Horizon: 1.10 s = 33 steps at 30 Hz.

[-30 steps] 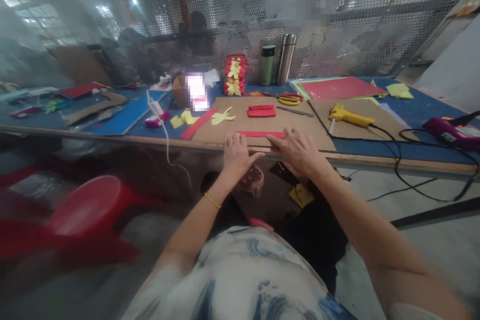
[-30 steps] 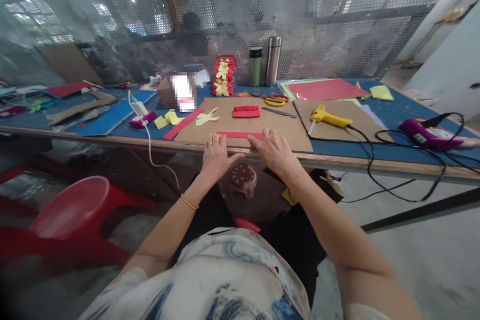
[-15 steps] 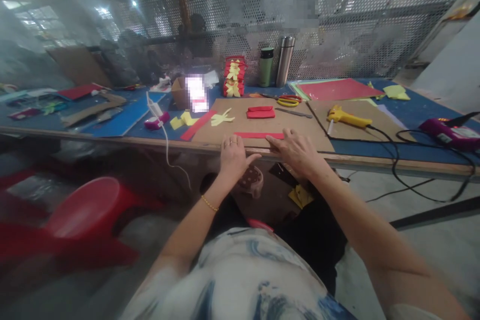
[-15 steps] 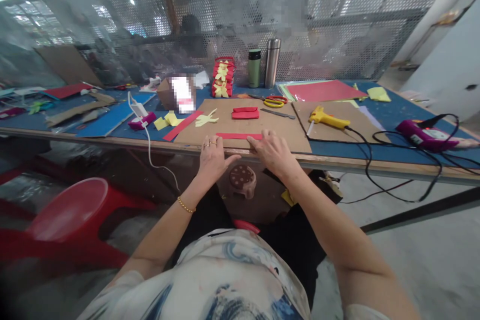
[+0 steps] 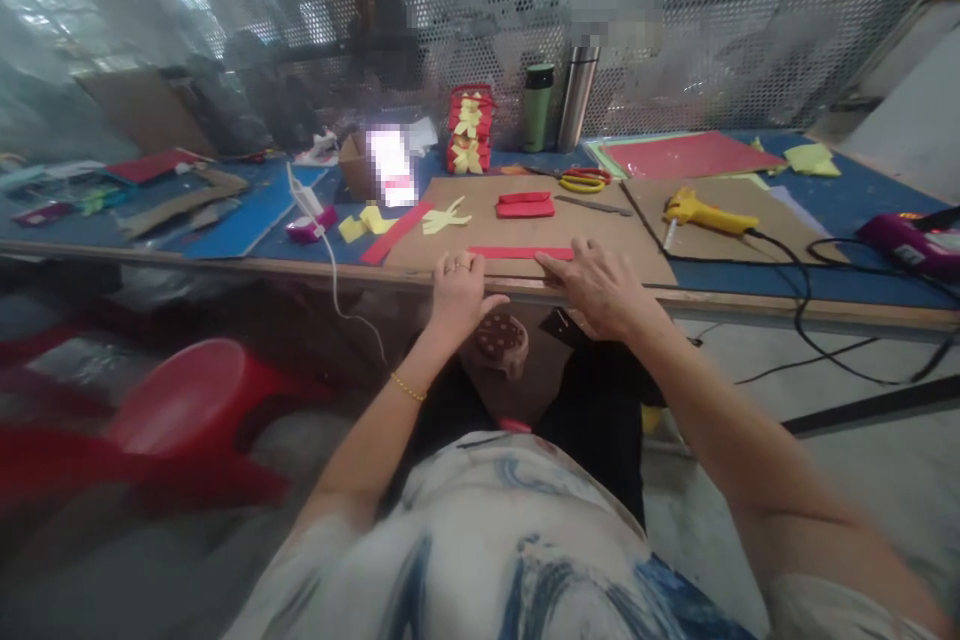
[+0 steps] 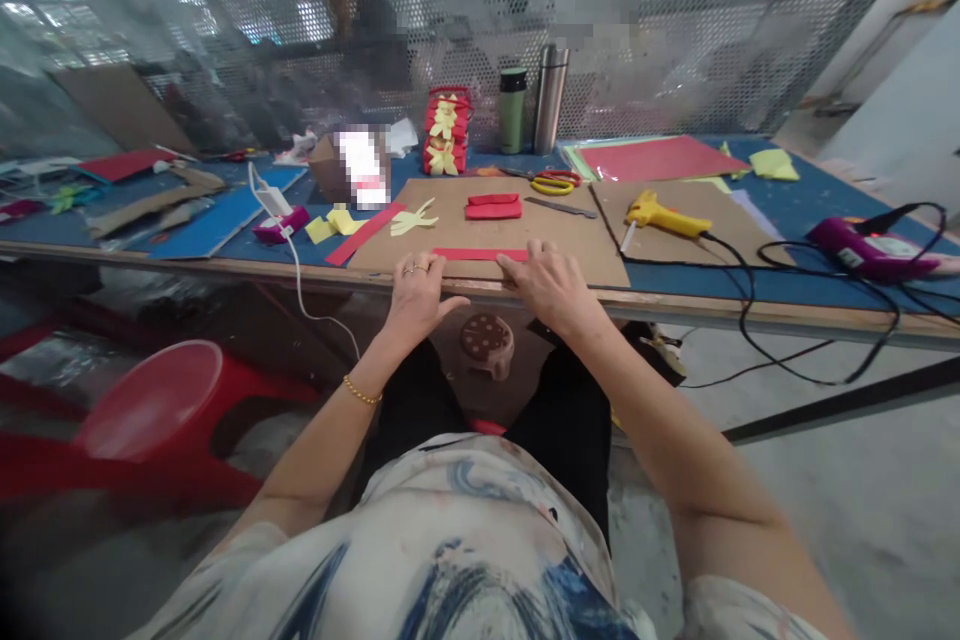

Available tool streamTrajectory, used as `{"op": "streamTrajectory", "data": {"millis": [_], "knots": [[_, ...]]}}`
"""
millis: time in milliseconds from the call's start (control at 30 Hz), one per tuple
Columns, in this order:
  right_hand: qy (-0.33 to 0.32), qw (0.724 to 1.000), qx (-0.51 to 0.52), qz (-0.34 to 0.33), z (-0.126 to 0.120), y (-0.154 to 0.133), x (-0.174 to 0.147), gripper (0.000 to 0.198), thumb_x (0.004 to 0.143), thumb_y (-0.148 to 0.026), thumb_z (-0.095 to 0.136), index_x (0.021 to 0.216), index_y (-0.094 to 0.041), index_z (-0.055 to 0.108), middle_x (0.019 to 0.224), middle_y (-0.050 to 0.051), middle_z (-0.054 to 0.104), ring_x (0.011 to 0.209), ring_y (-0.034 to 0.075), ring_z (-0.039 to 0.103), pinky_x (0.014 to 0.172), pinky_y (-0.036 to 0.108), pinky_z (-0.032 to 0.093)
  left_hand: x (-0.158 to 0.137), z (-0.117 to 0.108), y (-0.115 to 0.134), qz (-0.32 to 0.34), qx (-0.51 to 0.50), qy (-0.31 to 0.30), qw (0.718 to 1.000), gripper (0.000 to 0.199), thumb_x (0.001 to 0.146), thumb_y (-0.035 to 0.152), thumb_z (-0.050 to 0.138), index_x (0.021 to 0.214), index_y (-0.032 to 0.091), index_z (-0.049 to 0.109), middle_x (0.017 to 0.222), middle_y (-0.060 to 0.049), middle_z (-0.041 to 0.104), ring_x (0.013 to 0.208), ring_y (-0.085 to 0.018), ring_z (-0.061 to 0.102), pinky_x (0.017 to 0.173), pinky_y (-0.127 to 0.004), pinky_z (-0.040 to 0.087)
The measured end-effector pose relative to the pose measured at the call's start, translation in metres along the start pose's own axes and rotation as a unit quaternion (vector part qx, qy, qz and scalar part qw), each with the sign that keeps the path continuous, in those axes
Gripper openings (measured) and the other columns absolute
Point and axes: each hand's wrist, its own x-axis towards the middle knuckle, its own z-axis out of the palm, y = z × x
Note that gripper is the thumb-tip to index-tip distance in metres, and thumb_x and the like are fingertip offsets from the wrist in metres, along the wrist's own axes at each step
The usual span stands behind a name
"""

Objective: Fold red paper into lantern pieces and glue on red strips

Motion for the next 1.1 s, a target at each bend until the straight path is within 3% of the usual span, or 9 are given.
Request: {"op": "streamTrajectory", "data": {"millis": [233,433,633,867,1100], "knots": [[0.005,1.0,0.003,-0.006,0.007,0.002,0.004,0.049,0.108,-0.035,0.043,0.155,-0.024,0.051,0.125,0.021,0.058,0.106,0.031,0.055,0.075,0.034,0.037,-0.002,0.003,-0.008,0.01,0.014,0.045,0.999,0.054,0.09,0.057,0.076,0.121,0.013,0.066,0.12,-0.018,0.07,0.112,-0.034,0.066,0.118,-0.057,0.037],[0.013,1.0,-0.001,0.0,0.012,0.002,0.009,0.049,0.111,-0.032,0.035,0.157,-0.029,0.05,0.125,0.02,0.06,0.104,0.029,0.057,0.072,0.032,0.037,-0.005,0.001,-0.001,-0.016,0.018,0.026,0.999,0.052,0.094,0.052,0.073,0.128,0.014,0.066,0.126,-0.018,0.071,0.121,-0.033,0.066,0.12,-0.056,0.037],[0.014,1.0,-0.005,0.0,0.01,0.002,0.007,0.049,0.11,-0.032,0.039,0.158,-0.028,0.049,0.127,0.02,0.059,0.108,0.03,0.058,0.073,0.033,0.037,-0.004,-0.002,0.004,-0.048,0.028,-0.001,0.998,0.068,0.093,0.055,0.073,0.143,0.01,0.059,0.134,-0.023,0.067,0.128,-0.035,0.062,0.12,-0.054,0.038],[0.021,1.0,0.007,0.003,0.013,0.001,0.009,0.047,0.111,-0.041,0.034,0.151,-0.028,0.055,0.125,0.019,0.059,0.107,0.03,0.057,0.072,0.033,0.035,-0.003,-0.008,0.003,-0.033,0.015,0.0,0.999,0.049,0.096,0.052,0.071,0.127,0.015,0.068,0.129,-0.02,0.069,0.126,-0.032,0.062,0.123,-0.057,0.033],[0.033,0.999,0.008,0.007,0.017,0.001,0.01,0.048,0.112,-0.042,0.031,0.153,-0.029,0.053,0.126,0.018,0.059,0.109,0.029,0.057,0.074,0.032,0.036,0.003,-0.018,0.01,-0.019,0.065,-0.017,0.998,0.061,0.085,0.051,0.084,0.127,0.009,0.069,0.134,-0.025,0.067,0.134,-0.04,0.057,0.124,-0.061,0.031]]}}
